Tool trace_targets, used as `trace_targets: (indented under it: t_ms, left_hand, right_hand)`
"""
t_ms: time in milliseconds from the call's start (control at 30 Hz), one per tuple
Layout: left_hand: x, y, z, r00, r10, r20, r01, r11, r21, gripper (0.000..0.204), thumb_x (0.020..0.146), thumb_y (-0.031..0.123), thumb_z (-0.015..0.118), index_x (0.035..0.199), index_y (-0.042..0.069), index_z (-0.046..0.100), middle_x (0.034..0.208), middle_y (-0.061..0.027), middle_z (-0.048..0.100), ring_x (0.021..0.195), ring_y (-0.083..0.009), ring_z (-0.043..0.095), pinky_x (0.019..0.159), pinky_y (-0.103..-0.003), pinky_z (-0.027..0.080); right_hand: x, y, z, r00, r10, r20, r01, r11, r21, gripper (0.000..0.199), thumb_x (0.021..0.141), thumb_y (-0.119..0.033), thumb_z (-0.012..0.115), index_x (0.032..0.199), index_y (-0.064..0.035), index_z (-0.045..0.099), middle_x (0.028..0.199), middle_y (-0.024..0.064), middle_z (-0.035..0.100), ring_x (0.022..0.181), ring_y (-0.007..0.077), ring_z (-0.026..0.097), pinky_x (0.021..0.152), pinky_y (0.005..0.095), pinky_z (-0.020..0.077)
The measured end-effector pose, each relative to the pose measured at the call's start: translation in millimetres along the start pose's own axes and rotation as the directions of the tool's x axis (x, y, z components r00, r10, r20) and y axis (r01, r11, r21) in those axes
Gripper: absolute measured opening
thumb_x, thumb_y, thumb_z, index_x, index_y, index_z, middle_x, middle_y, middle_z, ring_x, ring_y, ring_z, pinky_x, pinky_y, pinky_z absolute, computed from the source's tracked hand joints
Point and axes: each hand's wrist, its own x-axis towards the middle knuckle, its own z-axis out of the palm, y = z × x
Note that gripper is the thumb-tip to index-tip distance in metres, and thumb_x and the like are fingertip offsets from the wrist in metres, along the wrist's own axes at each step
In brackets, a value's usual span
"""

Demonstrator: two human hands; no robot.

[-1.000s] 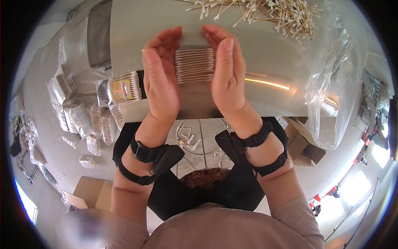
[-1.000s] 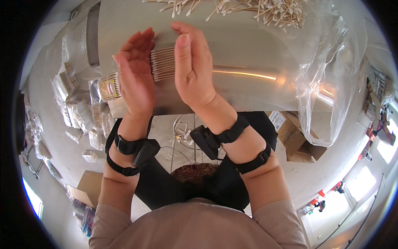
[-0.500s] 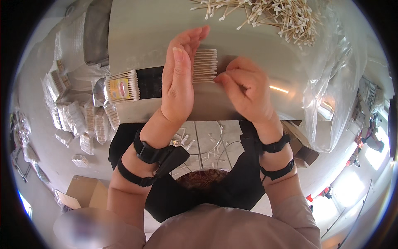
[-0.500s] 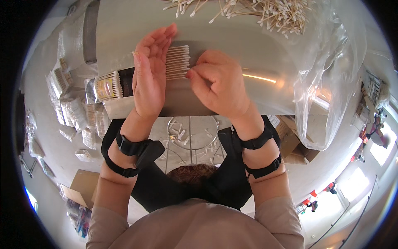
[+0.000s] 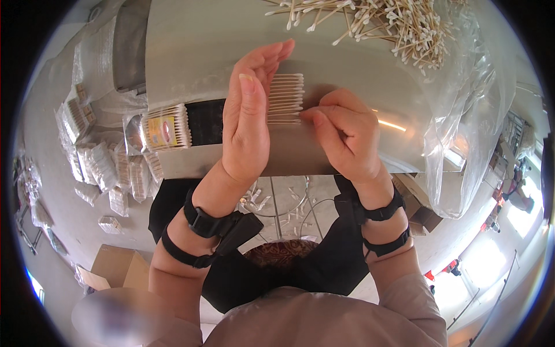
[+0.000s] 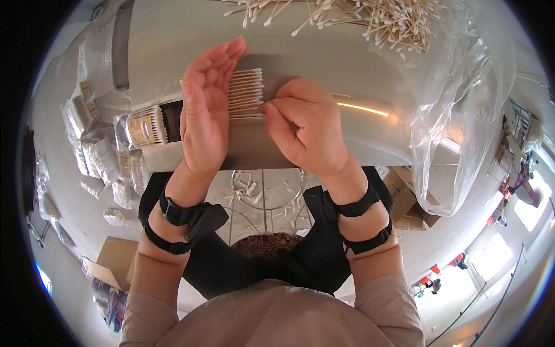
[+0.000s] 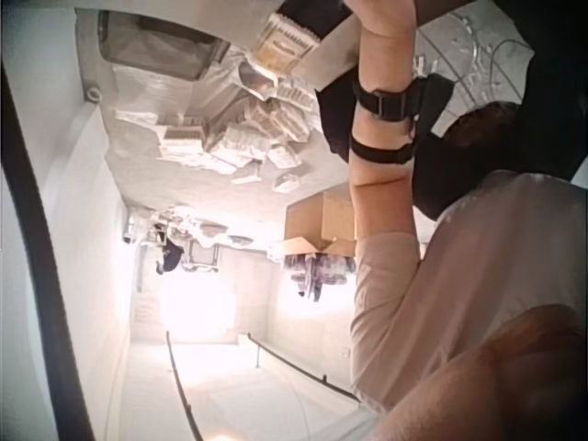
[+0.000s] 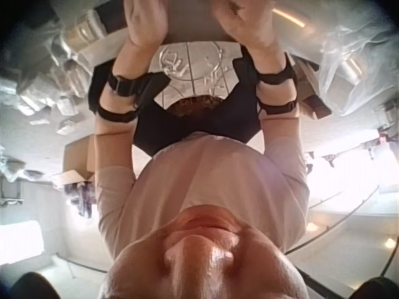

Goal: Organizing cotton swabs and placing them into small plastic bags.

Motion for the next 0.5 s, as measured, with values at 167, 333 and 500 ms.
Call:
trace_targets:
  t_ms: [167,333,500]
  left_hand:
    - [0.1,2.5,2.4,1.0,-0.01,-0.011,0.01,1.0,0.005,0.054,0.108,0.04,0.024,0.139,-0.002,0.038,0.142,-0.0205,0.046,0.135,-0.0264,0.041,0.116,-0.037,0.026]
    - [0.3,0.9,1.4,1.0,-0.015,-0.009,0.015,1.0,0.001,0.054,0.108,0.039,0.025,0.139,-0.002,0.038,0.142,-0.0202,0.046,0.135,-0.0261,0.041,0.116,-0.037,0.026]
    - [-0.3,2.6,2.3,0.999,-0.029,-0.018,0.029,1.0,0.0,0.054,0.108,0.039,0.026,0.139,-0.003,0.038,0.141,-0.0199,0.046,0.135,-0.0257,0.041,0.116,-0.037,0.026]
  right_hand:
    - [-1.2,1.9,4.9,0.997,0.035,-0.072,-0.036,0.999,-0.014,0.003,0.074,0.0,0.069,0.075,-0.0026,0.069,0.075,0.0089,0.059,0.067,0.0265,0.058,0.058,0.0355,0.0459]
    - [0.2,0.6,0.1,0.999,0.041,0.015,-0.04,0.999,-0.018,0.012,0.083,0.0,0.063,0.087,-0.0016,0.074,0.078,0.0103,0.061,0.07,0.0224,0.059,0.06,0.0307,0.0457]
    - [1.3,-1.4,4.1,0.996,0.085,-0.021,-0.086,0.996,-0.038,0.013,0.084,0.002,0.062,0.087,-0.0019,0.074,0.078,0.0099,0.061,0.068,0.022,0.059,0.059,0.0303,0.0452]
